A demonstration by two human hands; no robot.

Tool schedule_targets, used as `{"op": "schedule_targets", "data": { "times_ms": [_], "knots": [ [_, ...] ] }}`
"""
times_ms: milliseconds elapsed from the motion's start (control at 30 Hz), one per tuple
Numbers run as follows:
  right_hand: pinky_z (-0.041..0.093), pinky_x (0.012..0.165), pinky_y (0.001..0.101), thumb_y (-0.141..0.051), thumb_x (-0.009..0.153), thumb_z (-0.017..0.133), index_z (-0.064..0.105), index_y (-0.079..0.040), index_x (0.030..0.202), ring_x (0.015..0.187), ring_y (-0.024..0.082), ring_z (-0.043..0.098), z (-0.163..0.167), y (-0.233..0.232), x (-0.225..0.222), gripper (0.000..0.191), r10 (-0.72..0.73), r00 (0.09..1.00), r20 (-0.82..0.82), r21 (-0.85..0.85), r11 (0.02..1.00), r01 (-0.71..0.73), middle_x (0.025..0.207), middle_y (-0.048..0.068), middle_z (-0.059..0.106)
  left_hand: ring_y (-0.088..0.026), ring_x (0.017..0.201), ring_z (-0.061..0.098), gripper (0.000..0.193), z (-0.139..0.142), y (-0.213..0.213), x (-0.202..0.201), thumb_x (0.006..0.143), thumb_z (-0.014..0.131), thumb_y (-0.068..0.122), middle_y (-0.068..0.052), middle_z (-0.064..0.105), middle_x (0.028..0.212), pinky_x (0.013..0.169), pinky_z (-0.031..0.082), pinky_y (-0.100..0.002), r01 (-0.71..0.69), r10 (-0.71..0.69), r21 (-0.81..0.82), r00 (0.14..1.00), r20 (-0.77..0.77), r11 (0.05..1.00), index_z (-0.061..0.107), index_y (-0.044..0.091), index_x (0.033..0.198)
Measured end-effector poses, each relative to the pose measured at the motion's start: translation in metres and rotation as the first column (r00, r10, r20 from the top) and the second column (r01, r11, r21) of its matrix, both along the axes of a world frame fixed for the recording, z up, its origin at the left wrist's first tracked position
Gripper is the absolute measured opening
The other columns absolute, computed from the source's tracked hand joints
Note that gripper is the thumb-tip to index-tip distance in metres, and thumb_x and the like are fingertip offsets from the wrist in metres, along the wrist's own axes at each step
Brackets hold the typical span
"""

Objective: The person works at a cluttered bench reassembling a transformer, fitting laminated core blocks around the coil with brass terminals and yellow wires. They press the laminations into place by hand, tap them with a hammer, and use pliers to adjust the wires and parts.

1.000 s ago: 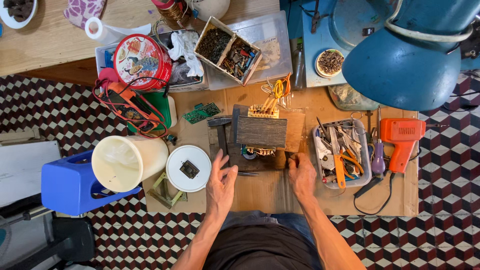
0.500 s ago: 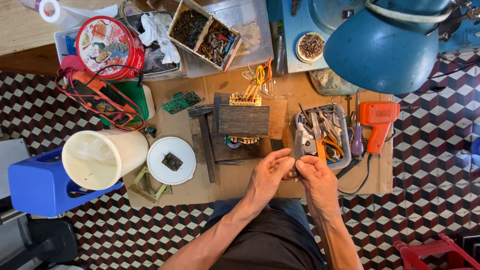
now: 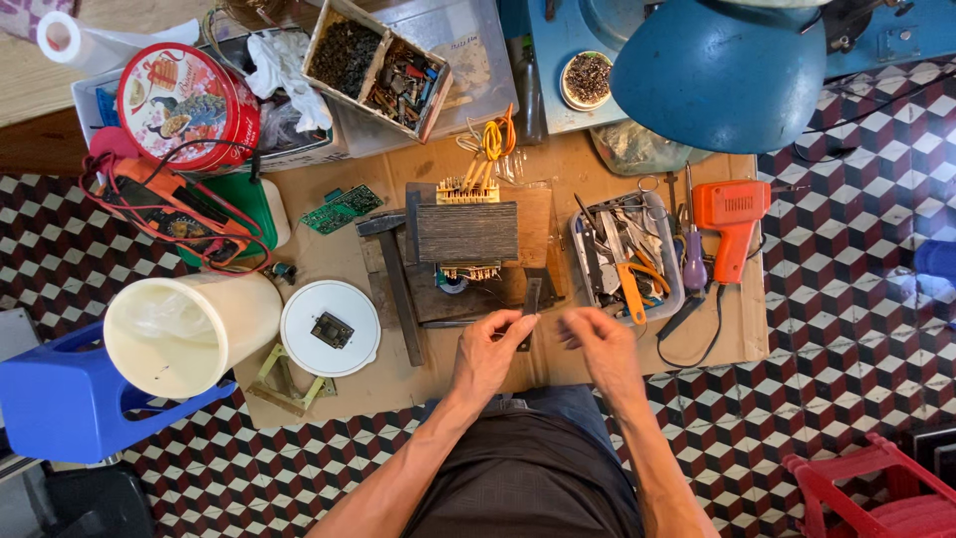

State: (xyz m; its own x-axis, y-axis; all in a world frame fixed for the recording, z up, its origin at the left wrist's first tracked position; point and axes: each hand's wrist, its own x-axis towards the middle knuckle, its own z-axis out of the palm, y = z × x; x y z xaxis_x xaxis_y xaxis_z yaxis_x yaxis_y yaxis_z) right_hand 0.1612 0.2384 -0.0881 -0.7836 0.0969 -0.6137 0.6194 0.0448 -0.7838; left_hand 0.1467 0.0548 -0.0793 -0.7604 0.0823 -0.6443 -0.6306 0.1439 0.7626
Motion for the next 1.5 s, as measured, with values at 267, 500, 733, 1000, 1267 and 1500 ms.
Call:
{"op": "schedule_targets", "data": {
  "times_ms": [267,500,733,1000,1267,1500],
  "knots": [
    [0.05,0.076,0.05,-0.024,0.09,0.073,0.072,-0.002,0.104,0.091,0.042,0.066,-0.011,0.001,-0.061,0.025,0.227,0.967,-0.114,0.845,0.535,-0.026,0.105,0.021,0.068,-0.012,0.077,0.074,0.017,0.084,-0.052,-0.05,0.091,0.078,0.019,-0.007,0.078,0.09,0.067,0.059,-0.027,-0.102,-0.188,-0.398,0.758,-0.624,0.912,0.074,0.008,0.104],
    [0.05,0.078,0.0453,-0.019,0.095,0.07,0.073,-0.006,0.102,0.088,0.036,0.065,-0.014,0.006,-0.059,0.016,0.139,0.973,-0.183,0.756,0.653,0.049,0.103,0.016,0.068,-0.022,0.087,0.074,0.016,0.099,-0.063,-0.122,0.094,0.077,0.012,-0.008,0.075,0.097,0.073,0.058,-0.032,-0.068,-0.459,-0.584,0.546,-0.701,0.809,0.074,0.008,0.109],
    [0.044,0.063,0.0302,-0.016,0.095,0.073,0.073,-0.001,0.103,0.069,0.014,0.051,0.015,-0.011,-0.06,0.017,-0.159,0.98,-0.123,0.356,0.914,0.193,0.081,0.008,0.062,-0.021,0.087,0.069,0.014,0.098,-0.059,-0.128,0.091,0.077,0.009,-0.003,0.072,0.095,0.076,0.057,-0.033,-0.006,-0.605,-0.691,0.479,-0.636,0.723,0.075,0.009,0.106],
    [0.051,0.072,0.0226,-0.015,0.096,0.071,0.073,-0.002,0.11,0.08,0.006,0.062,0.033,-0.038,-0.091,0.02,-0.066,0.961,-0.27,0.248,0.959,0.136,0.093,0.001,0.068,-0.019,0.084,0.068,0.015,0.094,-0.06,-0.134,0.089,0.079,0.008,-0.002,0.07,0.091,0.074,0.057,-0.033,0.038,-0.674,-0.736,0.436,-0.596,0.676,0.075,0.008,0.103],
    [0.053,0.075,0.0246,-0.014,0.085,0.081,0.067,-0.003,0.116,0.084,0.01,0.059,0.048,-0.071,-0.088,0.036,-0.124,0.96,-0.251,0.043,0.989,0.139,0.109,0.004,0.061,-0.023,0.092,0.069,0.016,0.09,-0.057,-0.136,0.089,0.078,0.006,-0.004,0.072,0.097,0.082,0.056,-0.035,0.106,-0.706,-0.751,0.446,-0.551,0.652,0.073,0.006,0.105],
    [0.054,0.074,0.0266,-0.013,0.083,0.081,0.064,-0.004,0.115,0.085,0.012,0.06,0.041,-0.073,-0.091,0.037,-0.125,0.959,-0.253,0.043,0.989,0.14,0.113,0.004,0.061,-0.023,0.095,0.071,0.018,0.081,-0.055,-0.135,0.088,0.078,0.002,-0.005,0.073,0.1,0.084,0.057,-0.035,0.099,-0.726,-0.774,0.437,-0.531,0.625,0.072,0.006,0.105]
  ]
}}
